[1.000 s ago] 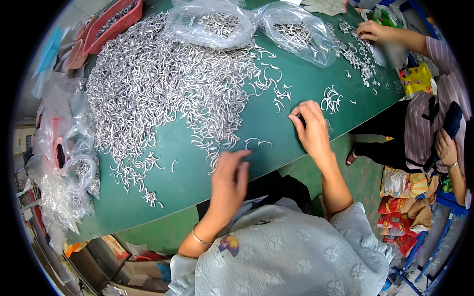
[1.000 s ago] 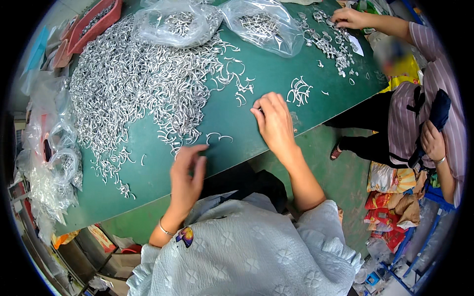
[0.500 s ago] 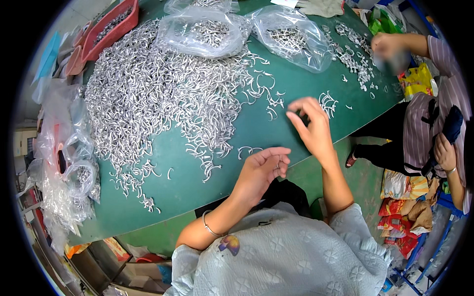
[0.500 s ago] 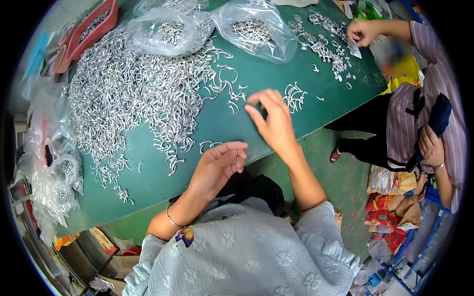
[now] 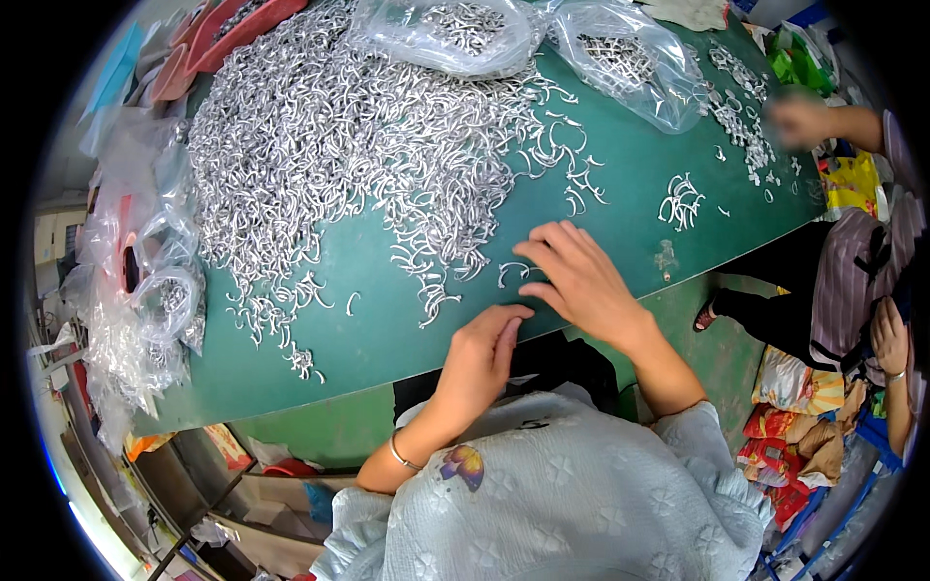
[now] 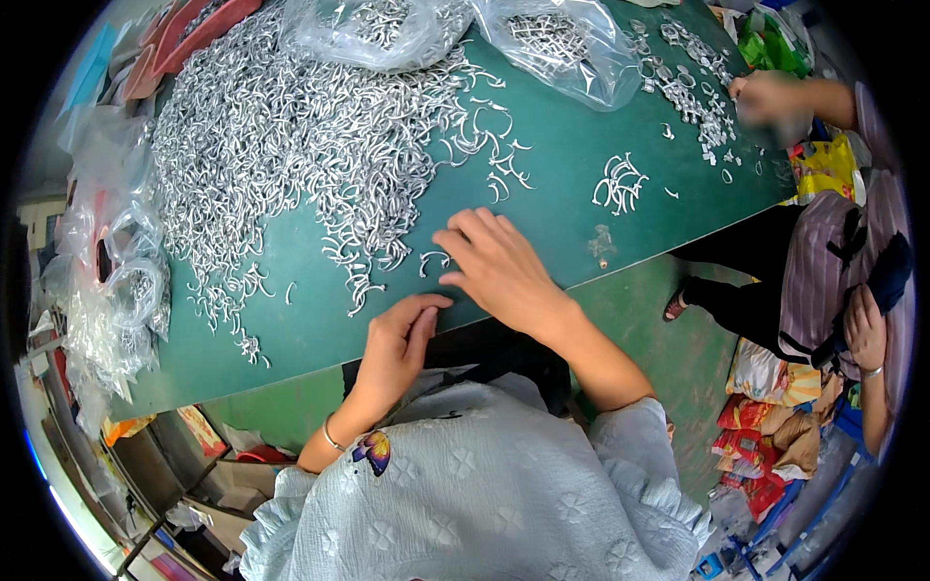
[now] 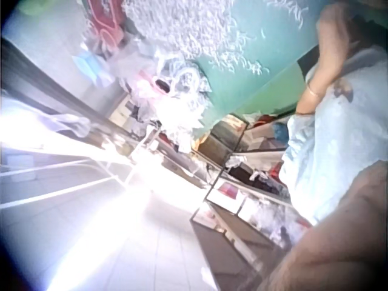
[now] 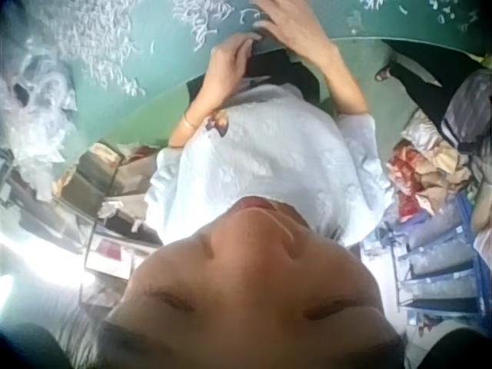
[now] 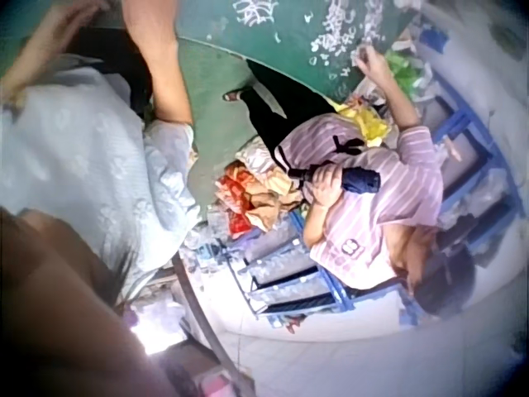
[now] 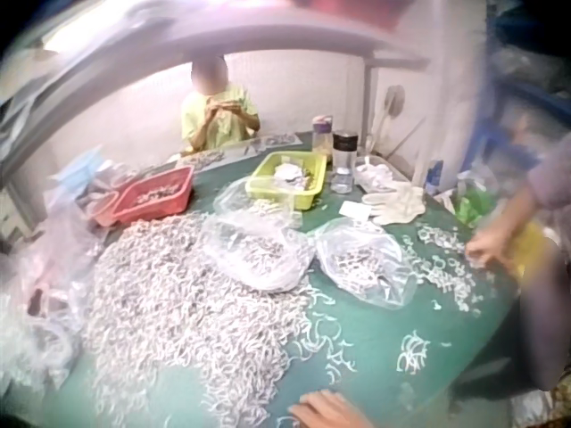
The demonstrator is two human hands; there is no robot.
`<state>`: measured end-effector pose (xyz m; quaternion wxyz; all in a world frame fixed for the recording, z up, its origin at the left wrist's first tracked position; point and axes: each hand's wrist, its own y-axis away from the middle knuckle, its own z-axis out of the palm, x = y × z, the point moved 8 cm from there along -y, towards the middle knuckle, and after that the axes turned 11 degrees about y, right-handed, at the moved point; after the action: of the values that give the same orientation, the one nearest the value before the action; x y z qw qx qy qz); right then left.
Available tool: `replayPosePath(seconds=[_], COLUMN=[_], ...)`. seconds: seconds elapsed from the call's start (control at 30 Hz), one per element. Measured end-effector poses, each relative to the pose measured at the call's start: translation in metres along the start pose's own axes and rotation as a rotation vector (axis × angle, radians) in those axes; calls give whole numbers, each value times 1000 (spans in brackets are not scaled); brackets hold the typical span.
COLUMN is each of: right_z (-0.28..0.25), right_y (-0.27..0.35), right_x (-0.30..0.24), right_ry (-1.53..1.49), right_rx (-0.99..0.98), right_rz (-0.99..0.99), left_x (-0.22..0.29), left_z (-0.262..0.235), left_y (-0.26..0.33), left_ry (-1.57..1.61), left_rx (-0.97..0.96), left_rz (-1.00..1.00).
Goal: The person sorts and arranges small curved metal parts on a green workbench, moving them between piles and into plastic bags.
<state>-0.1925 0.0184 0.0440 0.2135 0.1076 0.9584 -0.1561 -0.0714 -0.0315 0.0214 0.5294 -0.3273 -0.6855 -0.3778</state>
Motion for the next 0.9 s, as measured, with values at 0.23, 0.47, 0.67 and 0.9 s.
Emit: replayPosePath(seconds=[0.23,0.47,0.67,0.9], right_z=[-5,-5,-6,-17], right_y=[18,27,24,34], right_x=[20,17,14,27], right_ry=[-38,-46,-45,-1], right_rx=[49,90,100,88], right_rz=[38,133,137,193], left_x=[12,8,25,33], left_z=[-15,-9,-1,37], left_y=[2,-14,-23,-70], left_ry=[-277,-512,-462,-452], left_rx=[144,198,159,3], left_rz=[126,298,382,497])
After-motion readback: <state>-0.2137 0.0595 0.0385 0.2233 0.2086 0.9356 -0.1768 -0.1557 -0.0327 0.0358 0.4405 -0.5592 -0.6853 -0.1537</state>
